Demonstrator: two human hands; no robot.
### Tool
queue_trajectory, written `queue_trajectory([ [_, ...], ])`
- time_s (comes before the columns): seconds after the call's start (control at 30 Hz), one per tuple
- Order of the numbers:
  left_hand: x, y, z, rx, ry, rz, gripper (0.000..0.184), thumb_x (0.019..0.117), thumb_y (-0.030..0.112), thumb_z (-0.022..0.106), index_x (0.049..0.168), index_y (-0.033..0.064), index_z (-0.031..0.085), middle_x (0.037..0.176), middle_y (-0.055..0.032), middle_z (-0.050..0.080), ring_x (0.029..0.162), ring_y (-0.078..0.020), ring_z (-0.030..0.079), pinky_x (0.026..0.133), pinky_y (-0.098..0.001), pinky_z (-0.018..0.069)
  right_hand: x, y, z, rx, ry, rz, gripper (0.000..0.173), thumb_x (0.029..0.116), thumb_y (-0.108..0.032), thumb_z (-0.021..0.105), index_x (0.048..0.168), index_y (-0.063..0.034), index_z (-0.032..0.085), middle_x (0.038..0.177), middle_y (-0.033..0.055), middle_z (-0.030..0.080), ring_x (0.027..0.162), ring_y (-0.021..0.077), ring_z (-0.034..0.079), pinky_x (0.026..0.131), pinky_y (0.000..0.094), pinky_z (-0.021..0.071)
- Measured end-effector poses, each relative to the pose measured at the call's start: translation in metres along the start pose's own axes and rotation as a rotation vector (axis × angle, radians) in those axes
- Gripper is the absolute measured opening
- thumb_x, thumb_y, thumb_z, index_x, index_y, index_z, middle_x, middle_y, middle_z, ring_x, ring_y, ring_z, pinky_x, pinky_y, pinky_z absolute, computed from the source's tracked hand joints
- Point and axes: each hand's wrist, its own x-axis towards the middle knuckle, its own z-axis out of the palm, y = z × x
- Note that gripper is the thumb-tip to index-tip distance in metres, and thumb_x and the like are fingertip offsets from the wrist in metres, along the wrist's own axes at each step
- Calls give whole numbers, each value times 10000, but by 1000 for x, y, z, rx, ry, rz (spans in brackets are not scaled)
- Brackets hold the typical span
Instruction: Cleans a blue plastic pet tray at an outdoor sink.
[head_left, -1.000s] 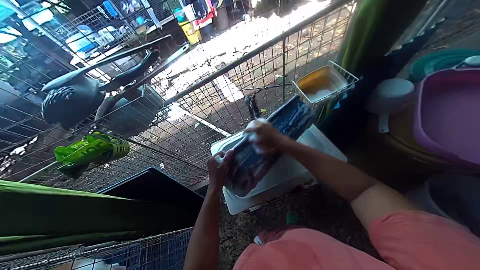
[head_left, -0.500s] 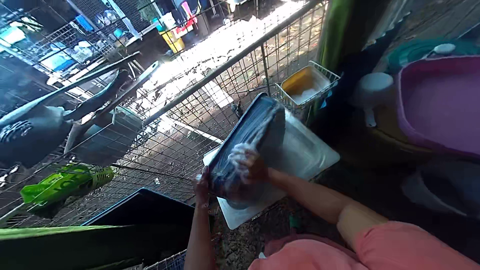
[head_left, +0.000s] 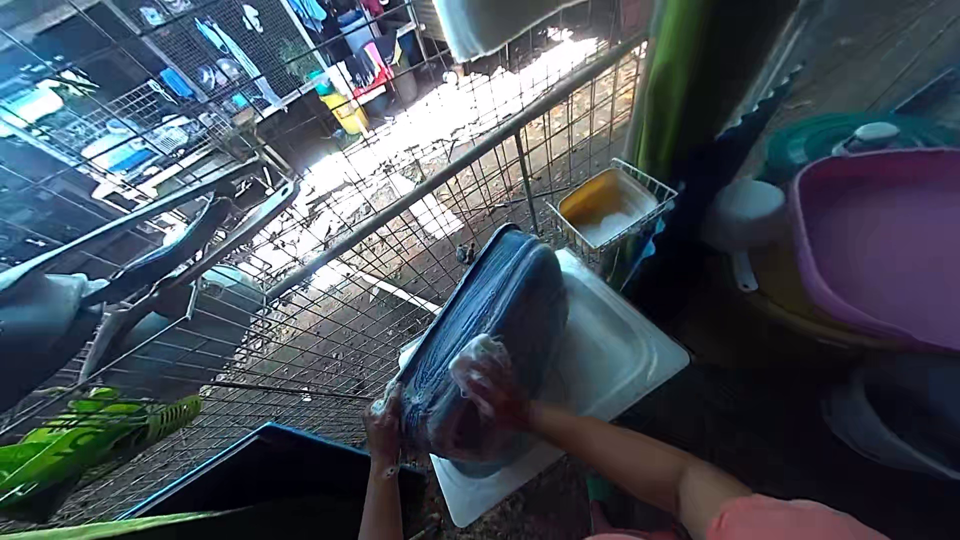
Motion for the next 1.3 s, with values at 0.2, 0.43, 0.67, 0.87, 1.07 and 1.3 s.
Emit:
queue_trajectory([
  [0.2,-1,-3,4,-38,47,41,161,895,147,673,768,56,633,612,94,605,568,28,594,585,-184,534,159,131,-84,-166,-492,242,290,921,-126,663,1197,-92,747,1257,129,706,1228,319,633,1052,553,493],
  [0.43,-1,-8,6,-87,78,27,119,898,132,678,834,34,655,659,78,645,610,25,623,623,-187,556,149,92,-63,-249,-563,458,383,957,-253,611,1291,-79,683,1318,188,656,1273,382,587,1049,617,464],
  [0.67,-3,-6,3,-85,33,15,151,947,140,612,855,28,656,672,76,657,623,20,638,632,-189,564,115,107,-65,2,-110,121,247,847,-211,703,1033,-80,800,1135,123,759,1155,308,684,1024,518,526],
  [0.87,-4,-11,5,-95,63,28,145,950,142,601,873,34,658,692,81,666,637,16,648,641,-196,573,-14,202,-44,-57,-16,1199,578,1059,-118,457,1569,89,277,1626,307,295,1531,400,295,1267,469,251],
  [1.07,4,-13,3,-101,23,26,187,978,182,567,882,49,657,729,78,687,679,-2,669,673,-224,594,-82,0,16,228,55,802,825,883,-178,621,1505,218,252,1574,425,259,1493,495,299,1231,540,285],
  [1.3,-10,-16,6,-112,120,96,231,984,218,552,981,-4,616,782,72,664,730,19,658,730,-207,586,37,158,-58,5,121,609,544,943,-101,572,1428,134,498,1509,334,464,1457,453,400,1230,545,293],
])
